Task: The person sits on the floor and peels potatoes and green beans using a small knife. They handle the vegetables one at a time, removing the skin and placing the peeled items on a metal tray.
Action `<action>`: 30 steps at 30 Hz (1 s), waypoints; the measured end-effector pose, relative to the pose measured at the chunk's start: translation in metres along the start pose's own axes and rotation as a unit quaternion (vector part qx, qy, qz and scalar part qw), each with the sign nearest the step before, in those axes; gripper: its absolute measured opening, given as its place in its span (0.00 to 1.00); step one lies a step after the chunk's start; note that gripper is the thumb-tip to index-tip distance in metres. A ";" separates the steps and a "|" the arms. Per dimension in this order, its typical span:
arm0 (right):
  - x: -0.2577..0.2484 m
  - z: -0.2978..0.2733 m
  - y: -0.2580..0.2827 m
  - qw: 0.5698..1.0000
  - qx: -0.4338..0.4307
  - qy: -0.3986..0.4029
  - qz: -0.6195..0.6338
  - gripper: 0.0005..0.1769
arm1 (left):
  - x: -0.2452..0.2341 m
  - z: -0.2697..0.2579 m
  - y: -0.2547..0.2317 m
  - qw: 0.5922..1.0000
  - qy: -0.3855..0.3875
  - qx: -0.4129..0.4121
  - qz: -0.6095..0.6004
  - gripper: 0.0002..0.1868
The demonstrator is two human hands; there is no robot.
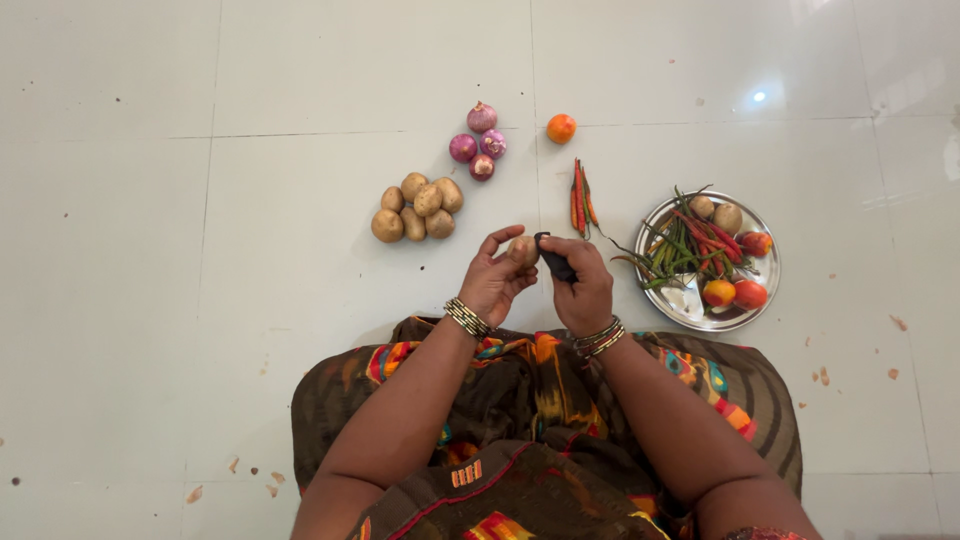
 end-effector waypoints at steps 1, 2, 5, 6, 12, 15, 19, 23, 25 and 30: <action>0.000 -0.001 0.001 1.000 -0.003 0.000 0.003 0.21 | 0.000 -0.001 -0.003 1.000 0.002 0.006 0.006 0.26; 0.001 -0.002 0.004 1.000 -0.028 0.005 0.002 0.21 | 0.001 -0.002 -0.005 1.000 0.005 0.011 0.012 0.26; 0.001 -0.002 0.009 0.997 -0.071 0.003 -0.007 0.22 | 0.007 -0.005 -0.003 0.999 0.033 0.002 0.012 0.28; 0.000 -0.002 0.008 0.998 -0.066 -0.008 -0.012 0.22 | 0.010 -0.006 -0.001 0.999 0.046 -0.005 0.008 0.28; -0.003 0.000 -0.003 0.998 -0.023 -0.024 -0.056 0.21 | 0.010 -0.004 0.001 0.999 0.050 0.011 0.009 0.27; -0.001 -0.004 0.004 0.998 -0.048 -0.020 -0.038 0.21 | -0.003 0.004 0.001 1.000 -0.005 0.023 0.001 0.25; -0.001 -0.005 0.008 0.996 -0.085 -0.028 -0.018 0.20 | -0.007 0.007 0.007 0.997 0.009 0.036 0.063 0.25; -0.001 -0.004 -0.014 0.998 0.062 -0.025 -0.004 0.18 | 0.000 0.003 0.011 0.998 0.045 0.025 0.033 0.25; 0.002 -0.007 -0.027 0.984 0.178 0.001 -0.010 0.18 | 0.000 0.002 0.008 0.999 0.034 0.024 0.017 0.25; -0.001 -0.005 0.001 0.998 -0.019 -0.025 0.052 0.19 | -0.002 0.003 0.002 1.000 -0.001 0.019 0.013 0.27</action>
Point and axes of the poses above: each hand's wrist, its own z-axis towards the middle knuckle, its own x-axis out of the palm, y = z × x, the point moved 6 cm from there along z, towards the middle knuckle, and after that the axes turned 12 degrees about -y, right-handed, at the moved point
